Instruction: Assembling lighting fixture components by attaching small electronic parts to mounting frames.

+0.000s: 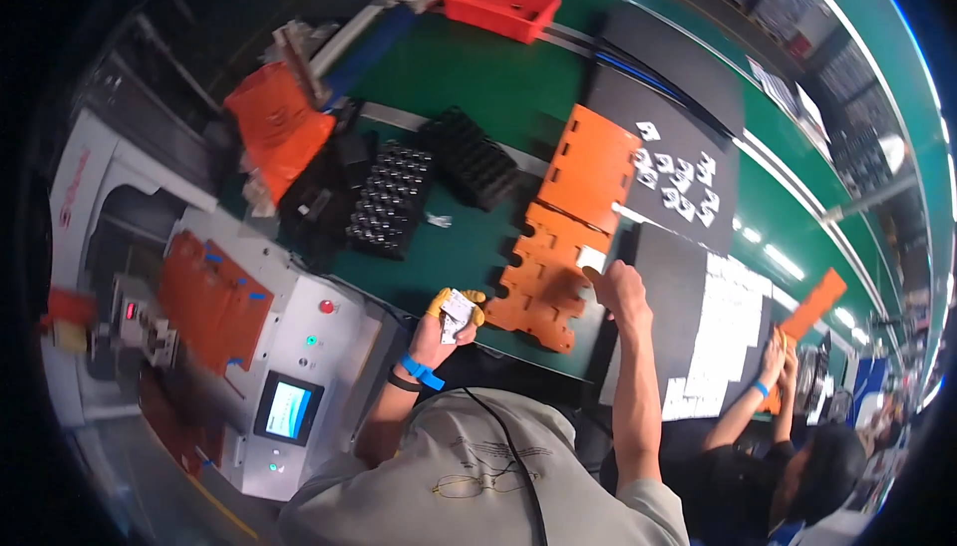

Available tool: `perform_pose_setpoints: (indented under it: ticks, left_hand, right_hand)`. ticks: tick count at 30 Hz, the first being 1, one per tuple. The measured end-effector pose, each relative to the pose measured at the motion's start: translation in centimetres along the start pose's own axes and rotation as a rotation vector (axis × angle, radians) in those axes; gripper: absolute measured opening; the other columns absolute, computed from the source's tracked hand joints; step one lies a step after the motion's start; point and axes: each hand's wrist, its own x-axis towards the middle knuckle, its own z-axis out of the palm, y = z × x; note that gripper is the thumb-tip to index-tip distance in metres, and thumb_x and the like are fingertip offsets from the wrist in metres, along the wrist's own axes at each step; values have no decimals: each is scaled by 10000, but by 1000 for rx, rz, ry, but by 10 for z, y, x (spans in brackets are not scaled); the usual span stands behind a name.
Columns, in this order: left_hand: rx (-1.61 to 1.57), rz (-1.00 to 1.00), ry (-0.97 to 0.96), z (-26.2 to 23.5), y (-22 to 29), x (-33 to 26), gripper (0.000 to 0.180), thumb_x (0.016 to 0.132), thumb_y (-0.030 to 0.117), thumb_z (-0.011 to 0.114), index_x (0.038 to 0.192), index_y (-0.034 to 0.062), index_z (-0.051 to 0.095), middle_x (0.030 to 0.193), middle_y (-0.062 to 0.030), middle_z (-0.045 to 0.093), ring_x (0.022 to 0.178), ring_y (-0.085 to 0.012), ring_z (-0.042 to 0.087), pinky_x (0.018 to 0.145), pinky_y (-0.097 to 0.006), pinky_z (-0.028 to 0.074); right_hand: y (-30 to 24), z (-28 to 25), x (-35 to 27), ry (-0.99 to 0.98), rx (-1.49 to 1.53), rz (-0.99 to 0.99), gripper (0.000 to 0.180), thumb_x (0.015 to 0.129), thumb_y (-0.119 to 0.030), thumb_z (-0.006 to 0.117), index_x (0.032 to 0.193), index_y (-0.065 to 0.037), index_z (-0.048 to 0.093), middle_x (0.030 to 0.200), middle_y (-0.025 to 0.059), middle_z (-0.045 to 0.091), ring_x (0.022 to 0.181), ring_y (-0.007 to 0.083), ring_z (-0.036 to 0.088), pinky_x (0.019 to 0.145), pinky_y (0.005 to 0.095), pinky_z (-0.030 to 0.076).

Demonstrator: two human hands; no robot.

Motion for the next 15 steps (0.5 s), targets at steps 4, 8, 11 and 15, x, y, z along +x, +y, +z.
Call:
perform_pose_setpoints:
  ticks: [4, 8, 11, 15]
  left_hand:
    - [4, 122, 72, -12, 15, -22, 484, 1041, 402, 444, 1323, 17, 524, 1035, -124, 675, 551, -61, 435, 523, -217, 342]
    - [14, 224, 226, -26, 19, -48, 396, 1028, 318, 497, 1298, 31, 543, 1217, -217, 638, 574, -75, 445, 542, -216, 364]
    - [-112, 262, 261, -35, 18, -62, 340, 1005, 274, 530, 1221, 25, 614, 1347, -249, 569, 607, -109, 450, 568, -237, 382]
    - [-169, 288, 206, -40, 19, -79, 377, 997, 287, 550, 1254, 18, 613, 1395, -230, 538, 628, -102, 453, 583, -233, 382]
  right_hand:
    - [-103, 32, -17, 97, -101, -547, 349, 916, -334, 670, 900, 14, 694, 670, 192, 643, 605, 334, 634, 606, 405, 495]
    - [-185, 93, -11, 322, 163, -982, 264, 825, -279, 737, 872, -21, 713, 827, 179, 679, 737, 368, 664, 662, 444, 536]
    - [-223, 118, 6, 342, 86, -963, 315, 799, -335, 766, 820, -26, 707, 819, 173, 675, 759, 371, 671, 665, 454, 546]
    - [-247, 132, 14, 323, -53, -904, 381, 775, -393, 787, 752, -22, 705, 755, 174, 682, 727, 352, 679, 639, 444, 545]
